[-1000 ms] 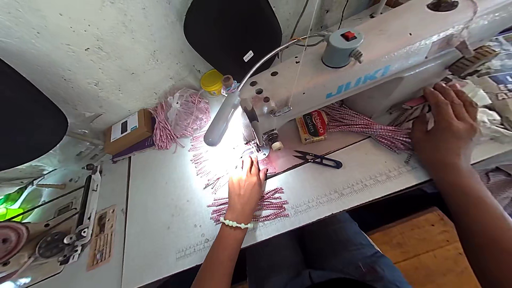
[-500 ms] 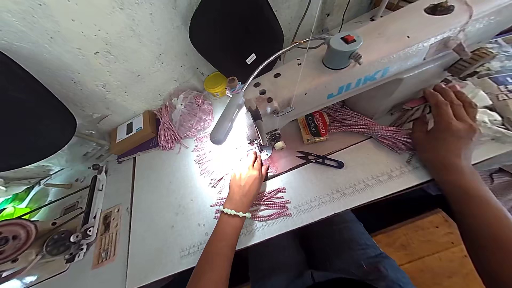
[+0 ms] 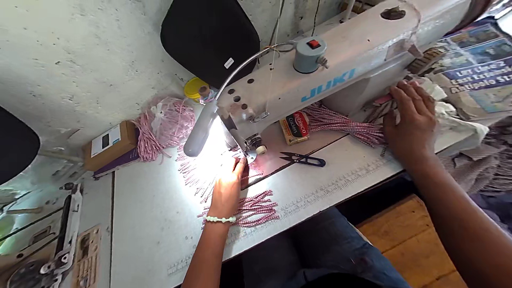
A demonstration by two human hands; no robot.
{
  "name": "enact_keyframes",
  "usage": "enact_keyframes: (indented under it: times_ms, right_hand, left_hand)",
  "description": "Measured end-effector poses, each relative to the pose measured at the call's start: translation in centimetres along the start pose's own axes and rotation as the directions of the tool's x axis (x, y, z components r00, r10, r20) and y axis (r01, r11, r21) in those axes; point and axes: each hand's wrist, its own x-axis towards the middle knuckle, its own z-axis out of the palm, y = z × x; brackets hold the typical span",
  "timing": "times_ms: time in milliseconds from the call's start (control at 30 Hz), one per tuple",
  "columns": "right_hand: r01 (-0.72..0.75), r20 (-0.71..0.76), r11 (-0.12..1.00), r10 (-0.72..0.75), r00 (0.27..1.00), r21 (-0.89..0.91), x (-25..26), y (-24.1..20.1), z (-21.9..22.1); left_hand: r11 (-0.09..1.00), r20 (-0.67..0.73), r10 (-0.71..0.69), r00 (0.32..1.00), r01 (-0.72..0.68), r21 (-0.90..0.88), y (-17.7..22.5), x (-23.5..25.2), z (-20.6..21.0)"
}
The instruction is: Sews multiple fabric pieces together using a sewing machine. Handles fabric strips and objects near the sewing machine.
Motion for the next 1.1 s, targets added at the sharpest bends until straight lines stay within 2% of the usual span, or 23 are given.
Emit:
enact_keyframes:
  times_ms: [233,367,467,533,667,733,833,900,1000,1100]
  right_hand:
    - [-0.003,-0.009,1.000,0.003,1.000,0.000,-0.1,0.0,0.0]
    - [-0.009,-0.005,1.000,0.009,1.000,0.002,0.0,-0.2,0.1]
    - [-0.016,-0.012,1.000,0.016,1.000,-0.009,0.0,-0.1,0.0]
    - [-0.044,0.038,0.999,0.045,0.998,-0.025,-0.2,-0.1,-0.1]
    - [-0.110,0.120,0.993,0.116,0.986,-0.049,-0.1,-0.9,-0.3]
    - [-0.103,0.074,0.994,0.107,0.992,-0.045,-0.1,-1.7,-0.1]
    - [-0.036,-0.201,0.994,0.015,0.979,-0.101,-0.6,-0.7,1.3]
    - [0.000,-0.310,0.992,-0.038,0.950,-0.124,-0.5,0.6,2.0]
    - [0.027,-0.352,0.993,-0.067,0.934,-0.118,-0.2,1.3,2.8]
    - [0.045,-0.336,0.995,-0.074,0.939,-0.095,-0.1,1.4,2.7]
  left_hand:
    - [1.000,0.112,-0.021,0.993,0.023,-0.020,-0.1,0.1,-0.3]
    - [0.988,0.104,-0.015,0.994,0.030,-0.149,-1.1,0.8,-0.4]
    - [0.959,0.190,-0.109,0.976,0.153,-0.237,-1.3,1.5,-1.0]
    - [0.923,0.259,-0.182,0.949,0.255,-0.287,-1.3,1.9,-1.3]
    - [0.890,0.267,-0.258,0.929,0.336,-0.310,-0.7,1.7,-1.3]
    - [0.897,0.263,-0.270,0.926,0.342,-0.280,-0.5,0.9,-1.2]
    - [0.903,0.264,-0.251,0.931,0.323,-0.283,-0.3,-0.1,-0.5]
    - [0.882,0.281,-0.253,0.926,0.340,-0.326,0.0,-0.1,-0.3]
    - [0.857,0.256,-0.315,0.914,0.390,-0.336,-0.4,0.4,0.2]
    - [0.898,0.236,-0.242,0.941,0.309,-0.313,-1.1,1.0,0.4]
